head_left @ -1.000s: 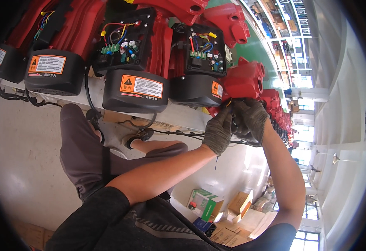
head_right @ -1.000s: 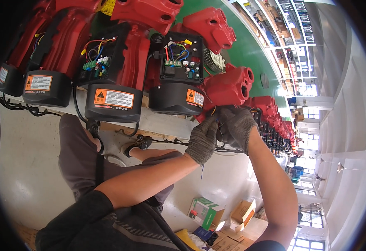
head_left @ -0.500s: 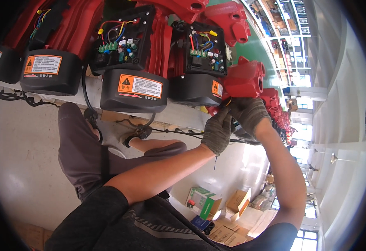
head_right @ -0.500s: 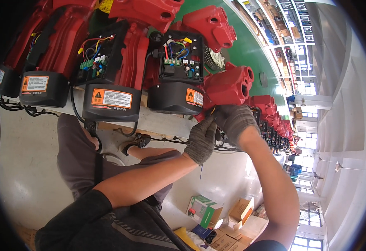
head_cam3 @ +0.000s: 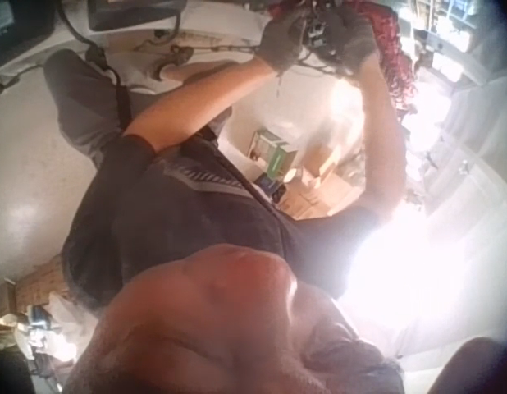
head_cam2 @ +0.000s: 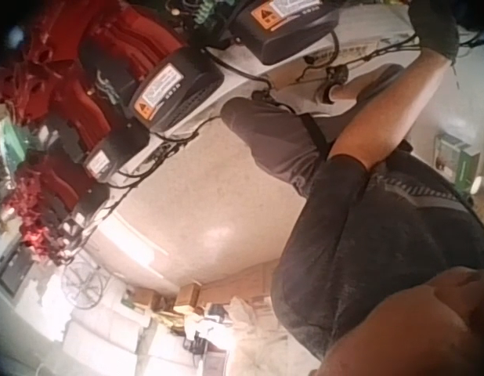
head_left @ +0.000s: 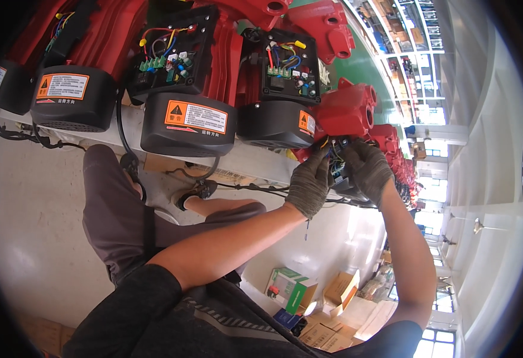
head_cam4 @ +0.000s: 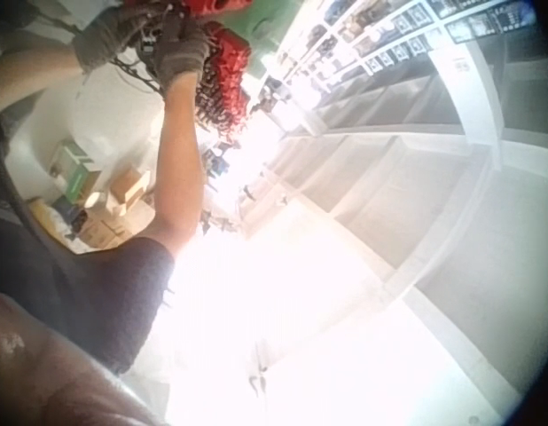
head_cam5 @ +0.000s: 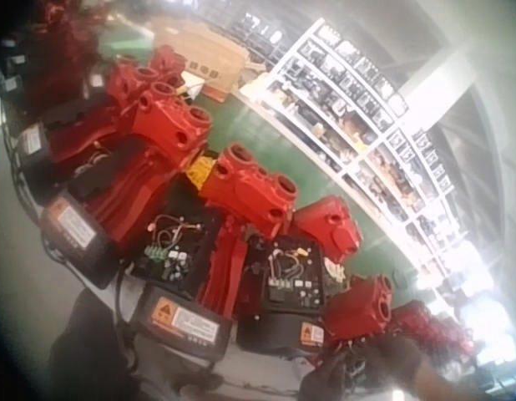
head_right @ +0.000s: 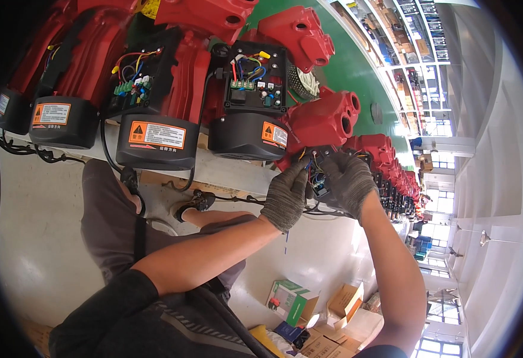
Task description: The person connects electrical wires to terminal blocks on a series of red industrial pump units using pliers and by hand.
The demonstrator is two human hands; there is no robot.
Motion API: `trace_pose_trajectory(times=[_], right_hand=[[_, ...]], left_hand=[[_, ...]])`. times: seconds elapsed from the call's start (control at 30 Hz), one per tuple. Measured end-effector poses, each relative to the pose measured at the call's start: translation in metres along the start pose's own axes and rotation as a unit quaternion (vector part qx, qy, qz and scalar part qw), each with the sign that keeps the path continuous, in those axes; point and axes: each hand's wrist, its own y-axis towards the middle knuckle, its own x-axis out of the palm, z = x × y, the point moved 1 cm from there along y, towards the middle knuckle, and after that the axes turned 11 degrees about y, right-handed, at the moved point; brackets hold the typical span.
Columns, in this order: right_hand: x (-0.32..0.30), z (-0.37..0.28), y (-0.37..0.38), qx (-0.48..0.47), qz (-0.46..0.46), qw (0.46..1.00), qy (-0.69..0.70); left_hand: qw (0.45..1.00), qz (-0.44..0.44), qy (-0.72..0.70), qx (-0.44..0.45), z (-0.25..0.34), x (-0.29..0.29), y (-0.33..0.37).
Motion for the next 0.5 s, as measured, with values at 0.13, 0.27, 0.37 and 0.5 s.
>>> trace_pose_trajectory(times=[0.13, 0.27, 0.37, 0.5], right_hand=[[0.011, -0.011, 0.006, 0.186, -0.022, 0.979, 0.082], [0.013, -0.003, 0.012, 0.215, -0.024, 0.974, 0.067], [0.012, -0.001, 0.013, 0.130, -0.040, 0.990, -0.043], [0.016, -0.021, 0.008, -0.081, -0.025, 0.924, -0.373]], left_hand=[[1.000, 0.001, -0.008, 0.000, 0.000, -0.001, 0.001], [1.000, 0.001, -0.009, 0.001, 0.005, 0.000, -0.002], [1.000, 0.001, -0.004, 0.004, 0.003, 0.000, -0.001], [1.000, 0.004, -0.013, 0.013, -0.002, 0.000, 0.001]])
